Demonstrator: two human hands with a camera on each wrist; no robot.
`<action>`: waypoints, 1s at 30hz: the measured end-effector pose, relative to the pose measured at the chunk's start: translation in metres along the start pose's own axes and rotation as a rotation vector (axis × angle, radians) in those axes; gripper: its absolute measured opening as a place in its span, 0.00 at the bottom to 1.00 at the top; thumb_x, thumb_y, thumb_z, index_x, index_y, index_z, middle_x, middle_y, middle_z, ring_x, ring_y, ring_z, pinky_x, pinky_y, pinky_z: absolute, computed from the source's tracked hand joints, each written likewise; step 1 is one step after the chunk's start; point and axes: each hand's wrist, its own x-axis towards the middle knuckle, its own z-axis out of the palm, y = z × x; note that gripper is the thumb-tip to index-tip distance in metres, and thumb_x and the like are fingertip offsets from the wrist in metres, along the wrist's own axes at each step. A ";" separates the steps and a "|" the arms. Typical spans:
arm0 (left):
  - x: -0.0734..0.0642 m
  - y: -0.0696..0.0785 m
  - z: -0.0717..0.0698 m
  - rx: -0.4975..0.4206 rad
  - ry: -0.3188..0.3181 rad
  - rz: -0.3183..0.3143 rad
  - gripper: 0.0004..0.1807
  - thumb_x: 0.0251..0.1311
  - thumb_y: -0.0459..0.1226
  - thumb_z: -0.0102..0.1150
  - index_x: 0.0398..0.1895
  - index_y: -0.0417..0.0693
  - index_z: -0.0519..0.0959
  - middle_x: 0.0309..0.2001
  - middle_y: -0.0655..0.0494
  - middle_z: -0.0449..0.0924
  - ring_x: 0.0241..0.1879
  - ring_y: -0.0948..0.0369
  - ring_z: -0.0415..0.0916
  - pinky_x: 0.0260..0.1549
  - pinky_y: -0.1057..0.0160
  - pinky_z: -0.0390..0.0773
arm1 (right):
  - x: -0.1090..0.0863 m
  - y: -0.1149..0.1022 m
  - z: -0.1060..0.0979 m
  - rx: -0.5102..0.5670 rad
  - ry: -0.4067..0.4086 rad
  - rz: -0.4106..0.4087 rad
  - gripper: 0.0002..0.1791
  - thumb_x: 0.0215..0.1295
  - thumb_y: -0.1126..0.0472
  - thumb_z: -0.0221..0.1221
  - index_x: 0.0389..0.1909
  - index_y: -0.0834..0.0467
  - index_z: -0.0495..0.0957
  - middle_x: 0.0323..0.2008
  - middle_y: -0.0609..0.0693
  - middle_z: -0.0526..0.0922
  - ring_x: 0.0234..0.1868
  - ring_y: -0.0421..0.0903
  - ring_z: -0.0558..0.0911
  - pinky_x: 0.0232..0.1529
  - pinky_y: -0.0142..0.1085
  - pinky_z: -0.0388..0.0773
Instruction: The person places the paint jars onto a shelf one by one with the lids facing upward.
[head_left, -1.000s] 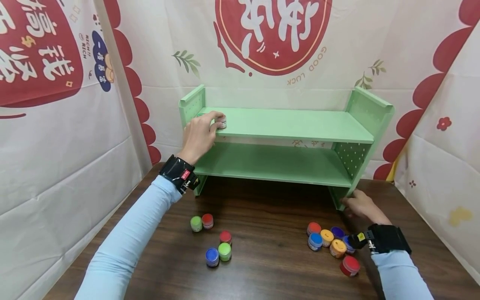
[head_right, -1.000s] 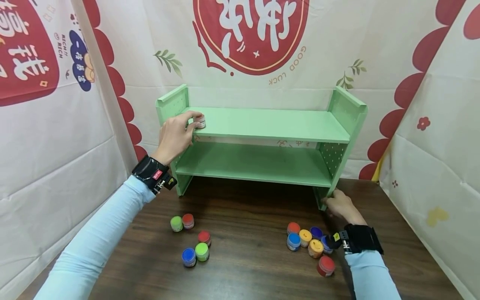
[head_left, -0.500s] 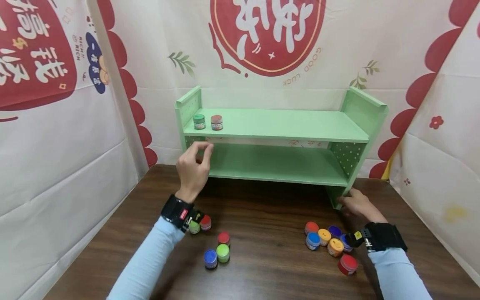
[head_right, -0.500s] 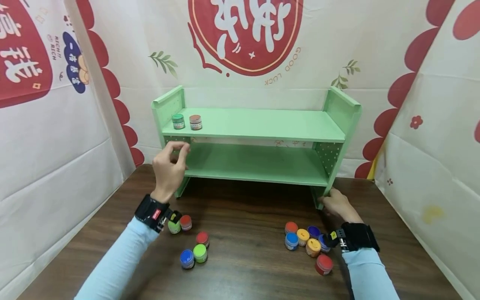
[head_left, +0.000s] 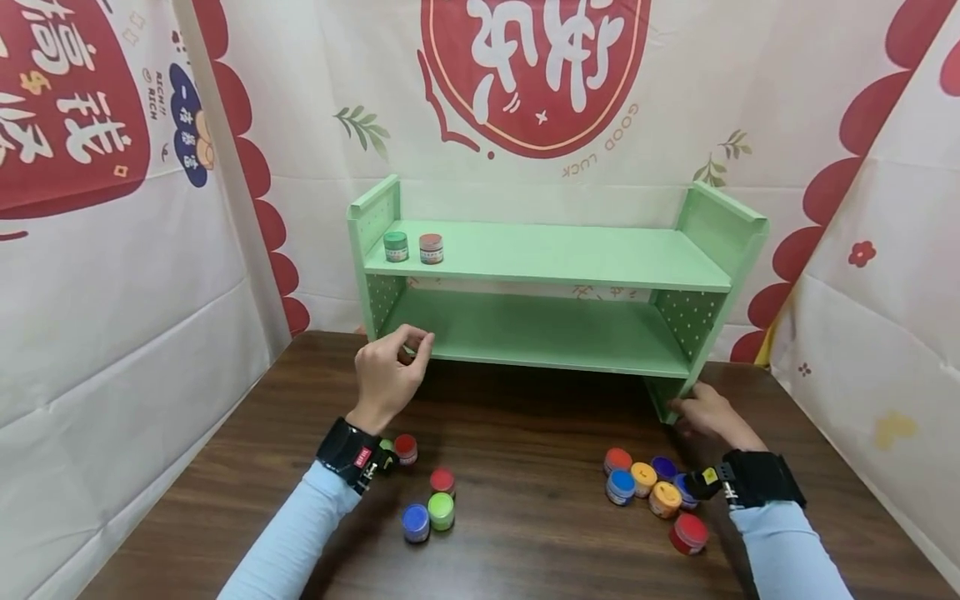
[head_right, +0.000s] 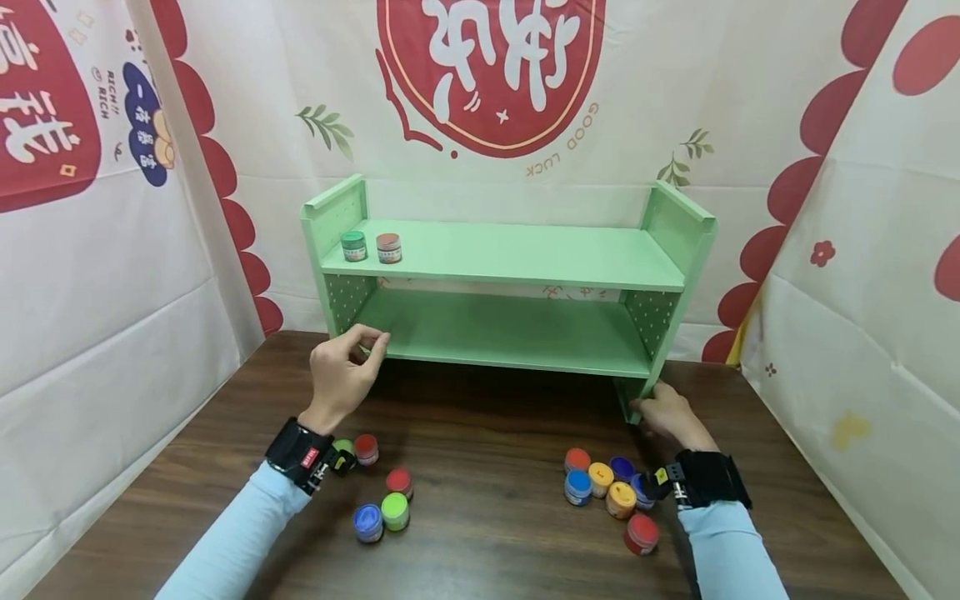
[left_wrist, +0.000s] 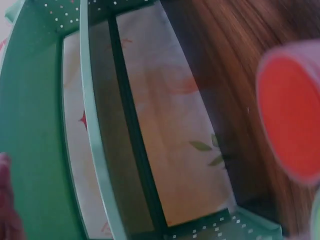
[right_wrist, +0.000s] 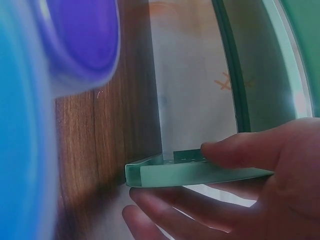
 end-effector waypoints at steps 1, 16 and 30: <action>0.001 -0.002 -0.003 0.011 -0.090 0.017 0.04 0.64 0.40 0.67 0.32 0.51 0.87 0.25 0.60 0.86 0.17 0.67 0.77 0.20 0.69 0.71 | 0.000 0.000 0.000 0.000 0.001 -0.007 0.16 0.73 0.64 0.50 0.50 0.75 0.64 0.35 0.62 0.78 0.28 0.47 0.81 0.31 0.41 0.81; -0.001 -0.009 -0.026 0.204 -1.343 -0.498 0.17 0.43 0.45 0.83 0.38 0.57 0.89 0.39 0.59 0.84 0.39 0.59 0.79 0.36 0.56 0.79 | -0.003 0.000 -0.002 -0.039 0.012 0.010 0.17 0.77 0.63 0.49 0.52 0.75 0.65 0.38 0.65 0.80 0.30 0.47 0.82 0.31 0.40 0.81; -0.013 -0.016 -0.012 0.200 -1.206 -0.356 0.15 0.48 0.39 0.82 0.40 0.53 0.88 0.36 0.59 0.83 0.34 0.61 0.76 0.35 0.59 0.78 | 0.001 -0.004 0.002 0.006 -0.019 0.041 0.16 0.77 0.65 0.47 0.54 0.76 0.63 0.36 0.59 0.75 0.30 0.47 0.78 0.31 0.40 0.79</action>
